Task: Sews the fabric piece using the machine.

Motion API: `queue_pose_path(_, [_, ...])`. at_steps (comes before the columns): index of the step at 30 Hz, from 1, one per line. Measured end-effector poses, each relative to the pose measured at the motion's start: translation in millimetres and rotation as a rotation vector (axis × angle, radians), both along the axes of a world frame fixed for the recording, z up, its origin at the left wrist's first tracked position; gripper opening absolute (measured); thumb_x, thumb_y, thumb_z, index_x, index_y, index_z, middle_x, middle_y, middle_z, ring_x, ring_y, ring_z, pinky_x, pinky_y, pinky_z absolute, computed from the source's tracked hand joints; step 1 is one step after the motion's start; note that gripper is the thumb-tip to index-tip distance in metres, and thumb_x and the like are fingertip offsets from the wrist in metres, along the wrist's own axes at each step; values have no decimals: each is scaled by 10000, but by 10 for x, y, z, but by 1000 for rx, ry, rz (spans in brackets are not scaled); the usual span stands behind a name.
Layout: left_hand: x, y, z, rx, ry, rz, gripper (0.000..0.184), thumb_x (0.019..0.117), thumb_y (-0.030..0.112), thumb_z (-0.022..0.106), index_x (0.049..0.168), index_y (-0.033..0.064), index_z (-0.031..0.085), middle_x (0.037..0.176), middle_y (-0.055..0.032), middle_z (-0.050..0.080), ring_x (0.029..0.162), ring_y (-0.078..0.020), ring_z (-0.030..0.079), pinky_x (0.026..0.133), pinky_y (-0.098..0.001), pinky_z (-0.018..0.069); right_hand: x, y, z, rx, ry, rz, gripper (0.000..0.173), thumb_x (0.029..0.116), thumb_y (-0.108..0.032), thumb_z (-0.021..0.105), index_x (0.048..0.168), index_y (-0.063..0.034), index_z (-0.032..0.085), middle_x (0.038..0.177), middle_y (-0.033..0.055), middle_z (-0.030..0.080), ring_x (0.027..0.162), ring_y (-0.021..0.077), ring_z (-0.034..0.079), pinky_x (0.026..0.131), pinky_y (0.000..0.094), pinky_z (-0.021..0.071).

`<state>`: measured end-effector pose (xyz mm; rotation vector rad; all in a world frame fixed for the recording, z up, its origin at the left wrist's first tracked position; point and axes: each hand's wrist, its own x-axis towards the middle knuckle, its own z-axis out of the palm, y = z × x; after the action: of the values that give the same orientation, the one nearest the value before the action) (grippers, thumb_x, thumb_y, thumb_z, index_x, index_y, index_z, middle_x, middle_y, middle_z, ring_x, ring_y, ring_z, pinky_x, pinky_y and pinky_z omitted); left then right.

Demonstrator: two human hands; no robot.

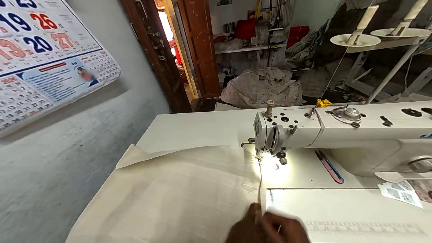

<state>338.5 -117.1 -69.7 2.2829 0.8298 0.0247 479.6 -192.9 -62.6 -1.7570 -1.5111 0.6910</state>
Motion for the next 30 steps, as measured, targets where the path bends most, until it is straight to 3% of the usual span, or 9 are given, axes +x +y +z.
queue_pose_path(1, [-10,-108,-26,14,-32,15,302,1028,201,557,1102,-45,715,1517,-236,477,995,-340,726,819,-480,612,146,266,-147,28,-118,-167,342,993,-338,624,1051,-22,740,870,137,713,718,283,696,652,490,580])
queue_pose_path(3, [51,-279,-32,14,-20,49,298,1032,154,522,1041,-56,734,1548,-253,435,1052,-360,710,843,-470,606,324,721,-362,8,-291,-301,368,973,-260,625,1217,2,712,1084,192,690,823,342,707,715,509,589])
queue_pose_path(5, [106,-355,-9,20,21,88,291,1023,132,515,1054,-53,738,1571,-250,401,1098,-365,691,849,-457,601,329,988,-433,47,-374,-343,281,959,-137,609,1158,10,741,1082,207,677,829,345,710,721,486,599])
queue_pose_path(8, [96,-383,-90,31,-44,106,257,977,134,557,1002,-50,734,1559,-258,406,1124,-352,674,827,-436,601,326,1028,-436,42,-396,-347,257,954,-99,612,1142,-3,758,1051,200,670,833,324,703,724,462,597])
queue_pose_path(12, [63,-436,-302,16,-249,155,251,928,121,601,990,-72,749,1528,-317,426,1359,-400,533,1024,-472,536,315,950,-425,-10,-369,-338,258,918,-102,621,1106,3,763,1009,170,673,810,301,695,710,461,588])
queue_pose_path(16, [80,-469,-372,54,-288,172,220,911,100,599,928,-56,752,1512,-319,443,1376,-387,521,1033,-452,534,307,1055,-445,74,-391,-390,153,908,-81,666,966,9,776,900,177,649,737,294,674,654,438,574])
queue_pose_path(20, [99,-504,-428,53,-331,192,216,899,93,614,935,-75,744,1490,-323,466,1362,-394,531,1043,-459,526,298,990,-491,51,-391,-375,210,922,-85,631,1052,2,771,957,164,651,760,281,679,676,428,588])
queue_pose_path(23, [113,-538,-454,44,-341,202,231,894,99,608,969,-77,738,1490,-314,470,1363,-386,528,1057,-457,512,288,923,-531,41,-376,-372,230,917,-102,620,1055,0,773,946,147,657,751,263,679,664,412,585])
queue_pose_path(30, [143,-464,-448,36,-372,221,208,904,65,594,878,-97,721,1477,-321,477,1341,-387,548,1048,-444,521,332,986,-462,24,-367,-341,200,930,-90,620,1030,2,766,941,154,641,772,269,672,701,408,583])
